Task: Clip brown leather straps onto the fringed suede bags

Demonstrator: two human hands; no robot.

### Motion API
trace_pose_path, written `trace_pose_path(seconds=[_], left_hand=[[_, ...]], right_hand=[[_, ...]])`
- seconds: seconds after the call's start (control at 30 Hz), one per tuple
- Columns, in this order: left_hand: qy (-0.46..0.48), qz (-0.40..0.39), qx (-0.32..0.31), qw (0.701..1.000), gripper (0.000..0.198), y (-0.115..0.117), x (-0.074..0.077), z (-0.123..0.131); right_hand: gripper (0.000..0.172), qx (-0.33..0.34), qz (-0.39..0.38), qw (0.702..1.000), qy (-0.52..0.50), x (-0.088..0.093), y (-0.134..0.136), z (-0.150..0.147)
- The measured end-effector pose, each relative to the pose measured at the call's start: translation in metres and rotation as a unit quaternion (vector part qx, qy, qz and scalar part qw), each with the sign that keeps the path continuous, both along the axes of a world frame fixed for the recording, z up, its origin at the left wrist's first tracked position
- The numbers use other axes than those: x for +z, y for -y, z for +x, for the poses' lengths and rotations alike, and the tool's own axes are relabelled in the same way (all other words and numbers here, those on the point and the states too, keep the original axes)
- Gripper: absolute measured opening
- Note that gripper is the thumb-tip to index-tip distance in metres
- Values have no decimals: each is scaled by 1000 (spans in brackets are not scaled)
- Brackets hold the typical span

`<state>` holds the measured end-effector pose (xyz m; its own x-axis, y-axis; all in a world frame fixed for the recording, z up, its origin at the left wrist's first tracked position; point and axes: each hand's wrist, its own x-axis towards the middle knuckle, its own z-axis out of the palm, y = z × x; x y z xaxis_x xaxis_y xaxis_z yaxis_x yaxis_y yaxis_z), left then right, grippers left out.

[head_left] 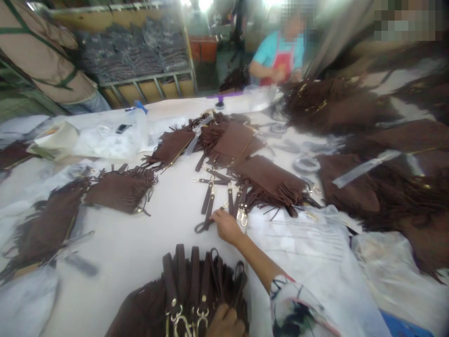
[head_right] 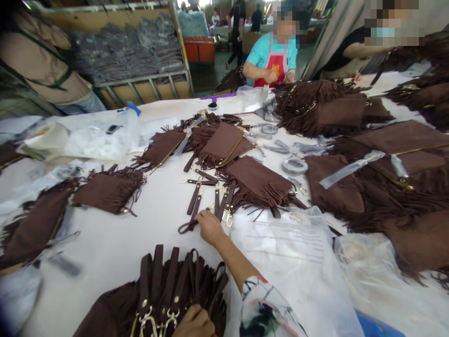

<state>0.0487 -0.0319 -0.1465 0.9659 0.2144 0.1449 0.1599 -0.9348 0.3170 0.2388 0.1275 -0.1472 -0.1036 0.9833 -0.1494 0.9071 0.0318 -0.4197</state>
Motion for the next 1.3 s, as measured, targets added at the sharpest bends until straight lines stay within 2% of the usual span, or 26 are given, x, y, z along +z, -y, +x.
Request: trace_pose_path(seconds=[0.07,0.13,0.23,0.33,0.4,0.5,0.6,0.67,0.73,0.77,0.83,0.97,1.07,1.13,1.23,1.3], left_hand=[[18,-1,6,1000,32,3,-2,1],[25,4,23,999,33,9,-4,4],[7,13,54,998,37,16,-8,10],[-8,15,55,998,36,16,-8,10],[-20,11,30,999,31,11,-2,9],[-73,-7,-11,997,27,0,21,12],[-152,-50,0,987,34,-10,64,18],[-190,-85,31,978,33,-15,96,22],[-201,-108,38,973,32,-19,122,24],[-204,-119,30,971,34,-21,130,26],[-216,-132,41,967,37,-25,137,27],[-236,-144,30,961,40,-28,133,29],[-249,-152,26,956,40,-31,131,29],[-256,-163,28,953,40,-33,131,30],[-261,-184,32,947,42,-35,132,32],[-261,-190,25,946,42,-36,132,32]], right_hand=[[13,19,-17,1000,-4,1,19,6],[18,12,-32,999,-2,4,38,13],[24,-51,-37,998,14,9,54,16],[22,-146,-35,988,42,7,50,3],[29,-193,-41,979,55,4,38,-9],[29,-227,-55,971,50,1,18,-20],[30,-238,-76,968,4,7,12,-20],[32,-241,-93,965,-53,15,23,-13],[30,-243,-110,955,-131,25,47,-3],[27,-244,-116,947,-175,31,63,3],[23,-249,-120,924,-263,45,103,15],[27,-265,-106,873,-395,79,191,26],[33,-283,-111,840,-450,99,248,16],[35,-310,-106,830,-452,114,275,4],[29,-328,-88,843,-418,134,303,-14],[27,-316,-109,837,-433,138,313,-26]])
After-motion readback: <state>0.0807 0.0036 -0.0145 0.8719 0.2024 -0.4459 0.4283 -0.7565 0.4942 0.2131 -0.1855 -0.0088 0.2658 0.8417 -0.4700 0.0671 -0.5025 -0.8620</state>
